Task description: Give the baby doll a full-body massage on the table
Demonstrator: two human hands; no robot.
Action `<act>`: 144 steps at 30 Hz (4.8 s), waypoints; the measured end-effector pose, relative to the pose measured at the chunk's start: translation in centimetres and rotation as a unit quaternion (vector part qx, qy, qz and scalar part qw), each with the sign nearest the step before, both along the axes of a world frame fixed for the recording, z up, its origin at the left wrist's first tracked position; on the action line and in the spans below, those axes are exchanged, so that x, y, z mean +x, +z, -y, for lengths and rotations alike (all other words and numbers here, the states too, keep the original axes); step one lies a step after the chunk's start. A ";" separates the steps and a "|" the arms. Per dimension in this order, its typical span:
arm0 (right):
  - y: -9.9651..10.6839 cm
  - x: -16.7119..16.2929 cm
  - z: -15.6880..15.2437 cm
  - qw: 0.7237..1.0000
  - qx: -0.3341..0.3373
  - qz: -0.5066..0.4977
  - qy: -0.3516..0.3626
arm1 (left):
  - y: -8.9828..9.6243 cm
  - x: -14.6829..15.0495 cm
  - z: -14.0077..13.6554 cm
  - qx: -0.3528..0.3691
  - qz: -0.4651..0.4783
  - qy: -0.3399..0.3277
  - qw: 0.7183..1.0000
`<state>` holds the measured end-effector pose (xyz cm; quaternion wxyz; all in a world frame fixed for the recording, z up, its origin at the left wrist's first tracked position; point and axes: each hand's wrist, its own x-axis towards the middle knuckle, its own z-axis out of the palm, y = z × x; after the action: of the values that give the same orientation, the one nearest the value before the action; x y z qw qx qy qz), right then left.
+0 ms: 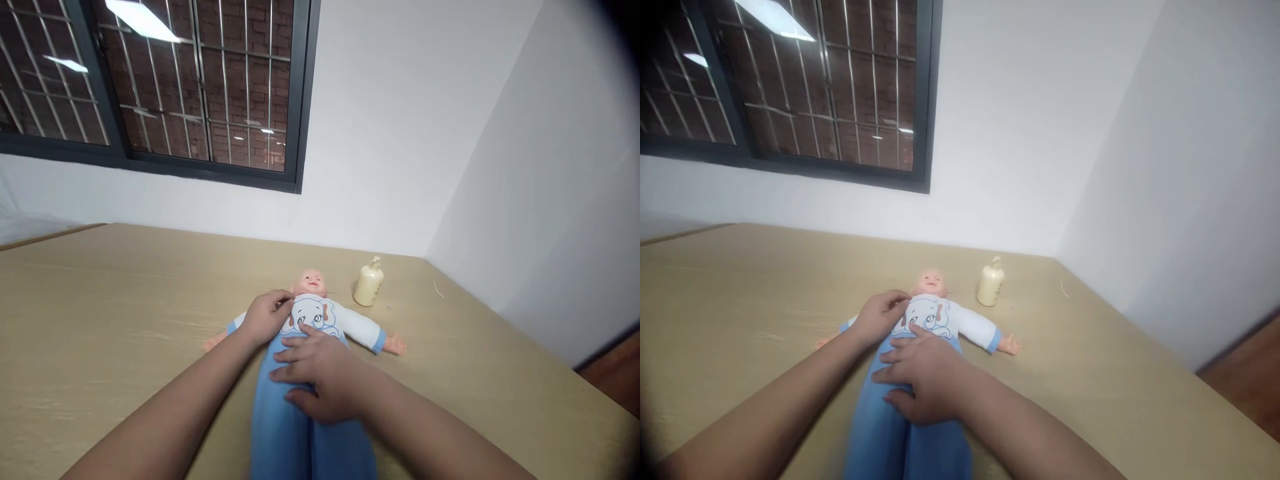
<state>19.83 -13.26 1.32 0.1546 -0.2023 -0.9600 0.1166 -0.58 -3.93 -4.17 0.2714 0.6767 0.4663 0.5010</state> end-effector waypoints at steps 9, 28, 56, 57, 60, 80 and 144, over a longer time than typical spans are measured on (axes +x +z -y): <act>-1.3 1.5 -5.1 0.984 -0.019 -0.072 -0.162 | 0.4 1.2 0.8 0.008 -0.015 -0.019 1.000; -3.7 4.9 -9.2 0.913 -0.078 -0.085 -0.390 | 4.9 4.8 9.5 -0.136 0.114 -0.387 0.905; -0.6 0.6 -1.1 0.997 0.030 -0.030 0.064 | 1.2 -0.3 0.7 -0.046 -0.317 0.039 0.947; -0.7 0.5 -1.1 0.998 0.030 -0.032 0.055 | 1.2 -0.3 0.8 -0.045 -0.325 0.039 0.944; -1.2 0.9 -2.6 0.998 0.038 -0.046 0.002 | 1.1 -0.3 0.9 -0.050 -0.327 0.030 0.943; -4.8 5.6 -10.2 0.906 -0.054 -0.021 -0.419 | 1.9 1.5 3.8 0.140 -0.186 0.014 0.972; -4.5 5.5 -9.9 0.903 -0.072 -0.107 -0.410 | 4.0 3.9 7.6 0.191 -0.203 -0.278 0.919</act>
<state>25.34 -3.40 -3.20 0.2752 -0.5746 -0.7592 0.1330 3.33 -11.56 -0.13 0.1653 0.9051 0.2000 0.3368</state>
